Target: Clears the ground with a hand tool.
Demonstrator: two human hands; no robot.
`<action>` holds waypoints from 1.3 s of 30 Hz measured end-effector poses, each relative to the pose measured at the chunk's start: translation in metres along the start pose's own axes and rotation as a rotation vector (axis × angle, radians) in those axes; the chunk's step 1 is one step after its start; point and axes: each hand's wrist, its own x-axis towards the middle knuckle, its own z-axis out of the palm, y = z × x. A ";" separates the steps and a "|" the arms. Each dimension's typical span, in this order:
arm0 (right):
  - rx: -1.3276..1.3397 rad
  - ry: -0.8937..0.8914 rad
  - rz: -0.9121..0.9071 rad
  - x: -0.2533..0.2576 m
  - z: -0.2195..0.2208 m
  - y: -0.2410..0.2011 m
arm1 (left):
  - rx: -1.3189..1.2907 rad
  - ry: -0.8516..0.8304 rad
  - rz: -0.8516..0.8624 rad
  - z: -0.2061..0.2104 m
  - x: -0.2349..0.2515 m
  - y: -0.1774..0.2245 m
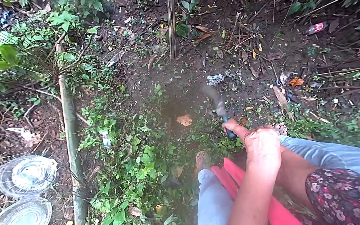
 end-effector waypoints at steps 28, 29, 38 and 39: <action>0.275 0.079 -0.154 0.014 0.015 -0.022 | -0.270 0.500 0.257 0.015 0.004 -0.010; 0.323 0.057 -0.139 0.010 0.026 -0.018 | -0.273 0.501 0.261 0.015 0.004 -0.010; -0.963 -0.247 -0.303 -0.006 -0.020 0.066 | -0.299 0.431 0.241 0.008 -0.001 -0.013; -0.893 -0.220 -0.289 -0.015 -0.023 0.064 | -0.298 0.430 0.243 0.008 -0.001 -0.014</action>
